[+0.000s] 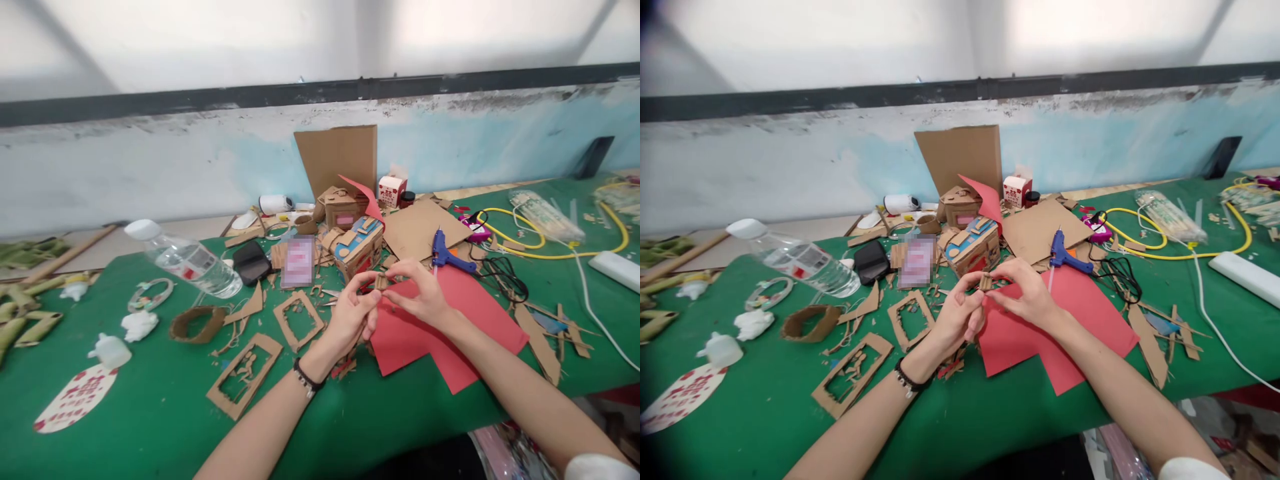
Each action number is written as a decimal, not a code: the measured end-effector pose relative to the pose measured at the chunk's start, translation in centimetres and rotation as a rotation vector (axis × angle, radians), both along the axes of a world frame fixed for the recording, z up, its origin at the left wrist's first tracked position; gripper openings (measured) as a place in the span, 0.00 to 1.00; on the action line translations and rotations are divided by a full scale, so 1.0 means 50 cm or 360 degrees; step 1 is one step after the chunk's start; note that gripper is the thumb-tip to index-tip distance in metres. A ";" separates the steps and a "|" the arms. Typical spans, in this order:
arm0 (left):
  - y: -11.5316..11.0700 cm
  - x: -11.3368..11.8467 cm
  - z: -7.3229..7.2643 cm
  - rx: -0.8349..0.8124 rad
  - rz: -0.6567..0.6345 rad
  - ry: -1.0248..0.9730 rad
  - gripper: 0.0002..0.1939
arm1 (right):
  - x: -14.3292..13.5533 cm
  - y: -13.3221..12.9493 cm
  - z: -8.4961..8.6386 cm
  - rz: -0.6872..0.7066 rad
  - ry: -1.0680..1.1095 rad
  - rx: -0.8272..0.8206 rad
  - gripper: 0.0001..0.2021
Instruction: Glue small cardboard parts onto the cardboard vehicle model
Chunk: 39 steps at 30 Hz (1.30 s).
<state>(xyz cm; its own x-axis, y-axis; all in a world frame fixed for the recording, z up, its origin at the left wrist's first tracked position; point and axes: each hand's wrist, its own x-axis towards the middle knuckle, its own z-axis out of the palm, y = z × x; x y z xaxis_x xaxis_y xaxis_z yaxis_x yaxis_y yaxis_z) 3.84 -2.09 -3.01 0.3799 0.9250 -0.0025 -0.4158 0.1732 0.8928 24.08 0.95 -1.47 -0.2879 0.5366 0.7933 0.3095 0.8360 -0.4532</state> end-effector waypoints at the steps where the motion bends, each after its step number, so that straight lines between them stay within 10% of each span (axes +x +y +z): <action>1: -0.001 0.000 0.003 -0.0003 0.0000 0.0005 0.31 | 0.000 -0.001 0.001 0.0004 -0.0003 -0.0002 0.15; 11: -0.009 0.003 0.031 0.0065 0.0066 0.0311 0.36 | -0.002 -0.005 -0.009 -0.0164 0.0037 0.0110 0.19; 24: 0.000 -0.034 0.049 0.0259 0.0636 0.0580 0.32 | 0.018 0.016 -0.019 -0.0262 0.0133 0.0036 0.18; 34: 0.017 -0.048 0.060 0.0210 0.0892 0.0319 0.29 | 0.024 0.036 -0.059 -0.0160 0.0304 -0.0257 0.16; 39: 0.010 -0.057 0.088 0.0135 0.0665 0.0084 0.29 | 0.029 0.041 -0.062 -0.0172 0.0271 -0.0243 0.15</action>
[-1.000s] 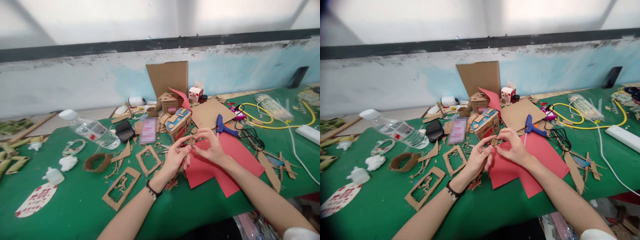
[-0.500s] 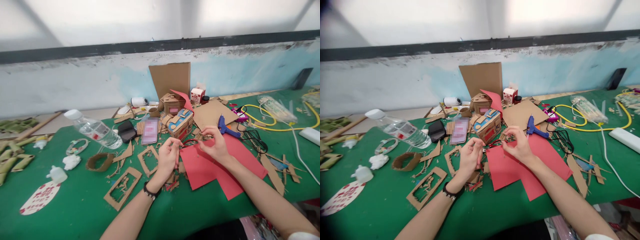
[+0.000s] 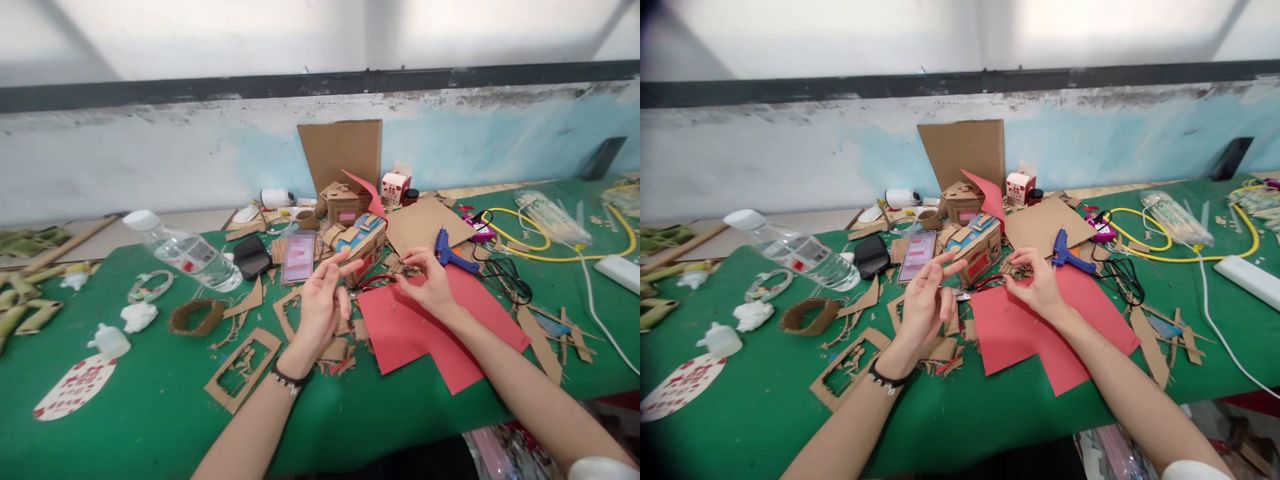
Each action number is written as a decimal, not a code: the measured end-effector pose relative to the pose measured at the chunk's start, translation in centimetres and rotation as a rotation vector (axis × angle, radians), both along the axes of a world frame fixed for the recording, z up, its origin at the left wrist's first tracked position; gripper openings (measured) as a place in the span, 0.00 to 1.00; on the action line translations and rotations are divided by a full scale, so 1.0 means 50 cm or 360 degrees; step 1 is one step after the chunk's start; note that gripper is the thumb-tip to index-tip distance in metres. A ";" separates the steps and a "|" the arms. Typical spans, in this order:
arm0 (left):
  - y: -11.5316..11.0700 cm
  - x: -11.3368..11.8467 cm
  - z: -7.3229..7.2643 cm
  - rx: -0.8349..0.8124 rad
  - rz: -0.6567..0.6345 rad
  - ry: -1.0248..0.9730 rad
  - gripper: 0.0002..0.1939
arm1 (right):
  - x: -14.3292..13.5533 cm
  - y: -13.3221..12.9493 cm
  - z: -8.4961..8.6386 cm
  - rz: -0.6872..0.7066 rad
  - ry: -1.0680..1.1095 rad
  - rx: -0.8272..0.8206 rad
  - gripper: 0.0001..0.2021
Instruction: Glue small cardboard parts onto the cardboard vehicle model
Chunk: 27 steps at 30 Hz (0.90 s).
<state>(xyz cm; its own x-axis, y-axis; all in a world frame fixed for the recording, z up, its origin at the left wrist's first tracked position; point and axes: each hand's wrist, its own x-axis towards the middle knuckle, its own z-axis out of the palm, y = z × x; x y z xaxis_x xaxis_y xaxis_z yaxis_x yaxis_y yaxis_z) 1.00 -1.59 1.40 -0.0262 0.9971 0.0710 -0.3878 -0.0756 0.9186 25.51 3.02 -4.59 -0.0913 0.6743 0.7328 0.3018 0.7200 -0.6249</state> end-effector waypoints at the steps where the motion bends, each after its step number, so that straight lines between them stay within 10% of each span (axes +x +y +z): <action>1: -0.003 -0.001 0.004 -0.0022 -0.0056 -0.0037 0.29 | 0.001 0.000 0.001 -0.0004 -0.0004 0.0006 0.15; 17: -0.016 -0.004 0.023 -0.0222 -0.0320 -0.0238 0.24 | -0.001 -0.003 0.006 -0.0039 -0.0094 -0.0010 0.14; 27: -0.023 -0.007 0.009 0.0098 -0.0121 0.0091 0.22 | 0.003 -0.011 0.024 -0.0109 -0.0149 -0.0003 0.13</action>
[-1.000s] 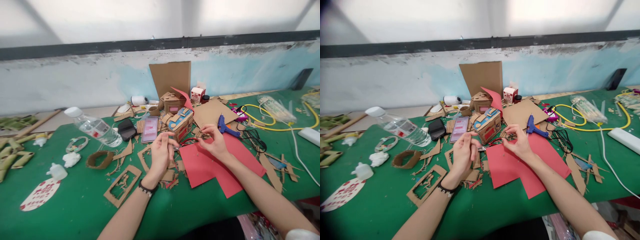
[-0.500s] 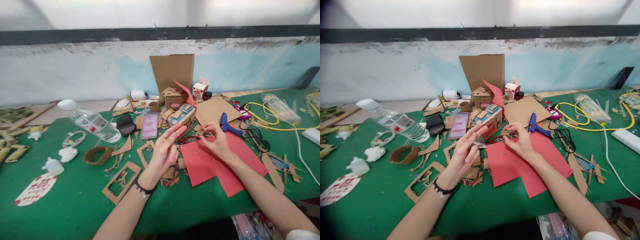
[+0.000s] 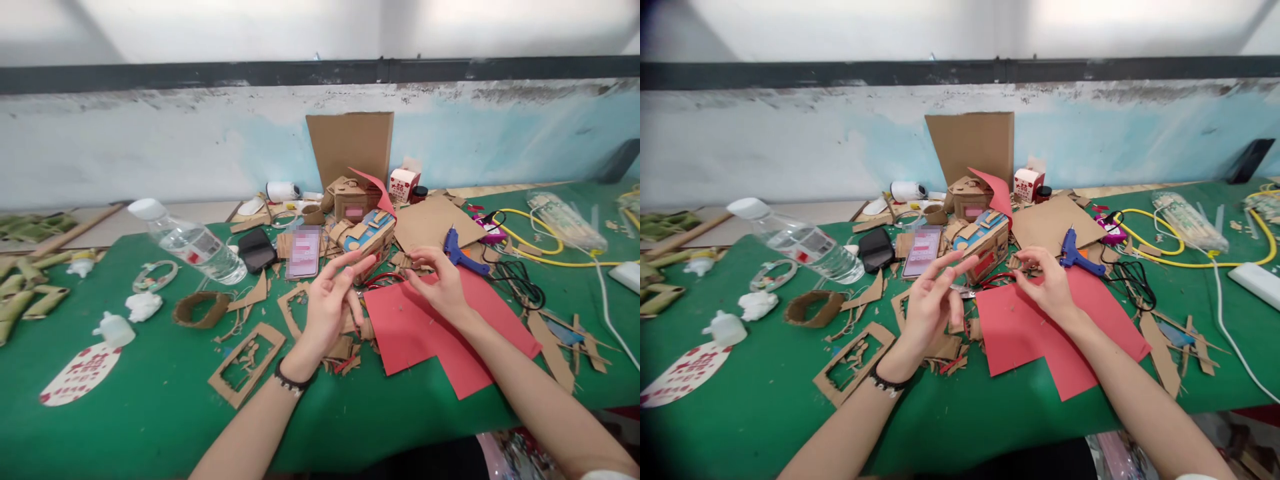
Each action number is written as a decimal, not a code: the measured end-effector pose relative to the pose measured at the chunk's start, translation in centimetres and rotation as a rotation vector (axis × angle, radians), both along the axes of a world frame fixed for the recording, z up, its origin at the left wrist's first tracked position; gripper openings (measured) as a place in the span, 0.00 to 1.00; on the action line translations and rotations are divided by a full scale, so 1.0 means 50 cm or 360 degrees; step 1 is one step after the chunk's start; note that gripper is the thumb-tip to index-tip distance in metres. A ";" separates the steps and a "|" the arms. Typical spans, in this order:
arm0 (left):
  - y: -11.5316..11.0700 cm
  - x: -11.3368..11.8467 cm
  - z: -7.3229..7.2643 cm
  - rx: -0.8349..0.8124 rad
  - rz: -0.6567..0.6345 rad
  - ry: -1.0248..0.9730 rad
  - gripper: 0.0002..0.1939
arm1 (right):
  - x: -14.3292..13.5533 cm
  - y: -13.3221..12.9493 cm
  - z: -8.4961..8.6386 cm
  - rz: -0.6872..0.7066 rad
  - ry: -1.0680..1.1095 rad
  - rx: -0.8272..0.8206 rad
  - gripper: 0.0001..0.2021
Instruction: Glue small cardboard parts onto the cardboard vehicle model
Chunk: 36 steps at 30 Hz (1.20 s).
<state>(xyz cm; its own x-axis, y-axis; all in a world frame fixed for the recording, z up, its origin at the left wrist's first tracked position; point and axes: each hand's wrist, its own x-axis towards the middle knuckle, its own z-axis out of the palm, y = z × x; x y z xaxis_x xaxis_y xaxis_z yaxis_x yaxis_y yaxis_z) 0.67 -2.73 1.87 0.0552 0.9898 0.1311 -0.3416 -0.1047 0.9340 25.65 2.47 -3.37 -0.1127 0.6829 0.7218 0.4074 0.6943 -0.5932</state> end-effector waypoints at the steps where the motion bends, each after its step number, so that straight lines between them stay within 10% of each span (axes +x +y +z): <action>1: -0.003 -0.001 -0.001 0.0128 0.0122 0.0093 0.20 | 0.000 -0.001 0.001 -0.0012 -0.0006 -0.0002 0.14; 6: 0.011 -0.002 -0.025 0.0631 0.0770 0.0540 0.13 | 0.001 -0.005 0.005 -0.0033 -0.0016 -0.0011 0.13; 14: 0.081 -0.005 -0.096 0.0590 0.0672 0.0832 0.37 | -0.001 -0.008 0.006 -0.0052 0.0007 -0.0030 0.11; 36: 0.075 0.015 -0.088 0.0891 0.0867 0.1292 0.33 | 0.004 0.000 0.018 0.0015 0.0307 -0.0080 0.08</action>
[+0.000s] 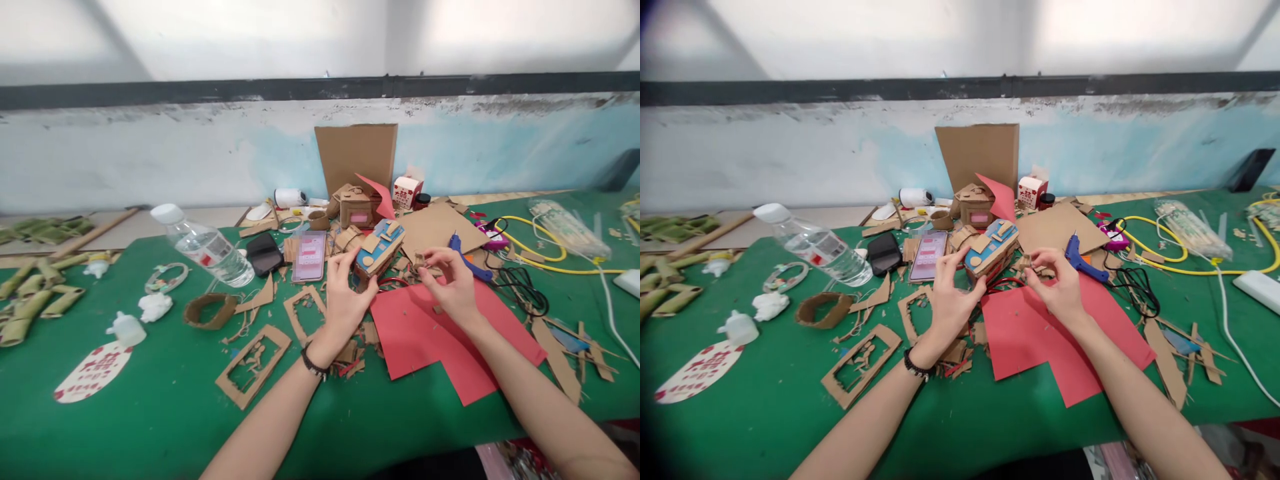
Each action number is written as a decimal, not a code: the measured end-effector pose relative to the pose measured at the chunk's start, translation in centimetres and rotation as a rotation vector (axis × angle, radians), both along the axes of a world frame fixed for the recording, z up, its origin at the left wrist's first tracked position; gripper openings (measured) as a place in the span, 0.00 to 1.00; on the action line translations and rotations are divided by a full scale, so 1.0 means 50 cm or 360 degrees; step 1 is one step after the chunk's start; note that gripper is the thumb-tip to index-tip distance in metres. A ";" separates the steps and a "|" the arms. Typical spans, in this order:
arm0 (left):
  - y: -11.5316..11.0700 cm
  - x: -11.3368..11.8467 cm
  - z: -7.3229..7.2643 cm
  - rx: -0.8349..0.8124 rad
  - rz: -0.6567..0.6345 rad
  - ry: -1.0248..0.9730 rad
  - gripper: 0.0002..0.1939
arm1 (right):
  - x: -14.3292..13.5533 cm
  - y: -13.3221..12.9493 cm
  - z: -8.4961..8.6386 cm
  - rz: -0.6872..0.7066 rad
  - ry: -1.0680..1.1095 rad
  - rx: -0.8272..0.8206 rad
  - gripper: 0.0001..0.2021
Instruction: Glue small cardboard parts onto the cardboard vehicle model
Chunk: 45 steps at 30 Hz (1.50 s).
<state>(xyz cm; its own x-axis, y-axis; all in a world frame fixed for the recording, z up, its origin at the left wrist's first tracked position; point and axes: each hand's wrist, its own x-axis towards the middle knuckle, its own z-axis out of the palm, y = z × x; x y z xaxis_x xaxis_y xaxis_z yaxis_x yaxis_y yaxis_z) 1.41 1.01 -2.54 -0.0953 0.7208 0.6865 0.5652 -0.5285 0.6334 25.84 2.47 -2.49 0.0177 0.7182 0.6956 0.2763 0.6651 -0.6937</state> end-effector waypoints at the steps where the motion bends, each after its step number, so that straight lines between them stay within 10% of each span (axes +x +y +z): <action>1: 0.000 0.000 0.000 0.0018 0.0000 0.0018 0.32 | 0.001 0.002 0.004 0.0014 0.0020 0.0012 0.08; 18: 0.060 -0.024 -0.003 0.0261 -0.0093 0.0286 0.28 | -0.021 0.053 0.155 0.0185 -0.0131 -0.0022 0.14; 28: 0.065 -0.016 -0.027 0.0375 -0.0198 0.0198 0.33 | -0.077 0.117 0.264 0.0317 -0.1089 -0.0223 0.06; 45: 0.060 -0.011 -0.024 0.0334 -0.0229 0.0195 0.33 | -0.158 0.117 0.298 -0.0129 -0.1307 -0.0807 0.13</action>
<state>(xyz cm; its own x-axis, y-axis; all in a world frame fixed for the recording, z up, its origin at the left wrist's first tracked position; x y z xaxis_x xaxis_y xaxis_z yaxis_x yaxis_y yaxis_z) 0.87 4.01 -3.74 0.0906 0.5616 0.8225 0.5405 -0.7213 0.4330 17.93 8.31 12.42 -0.2731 0.9544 0.1209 0.8347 0.2975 -0.4635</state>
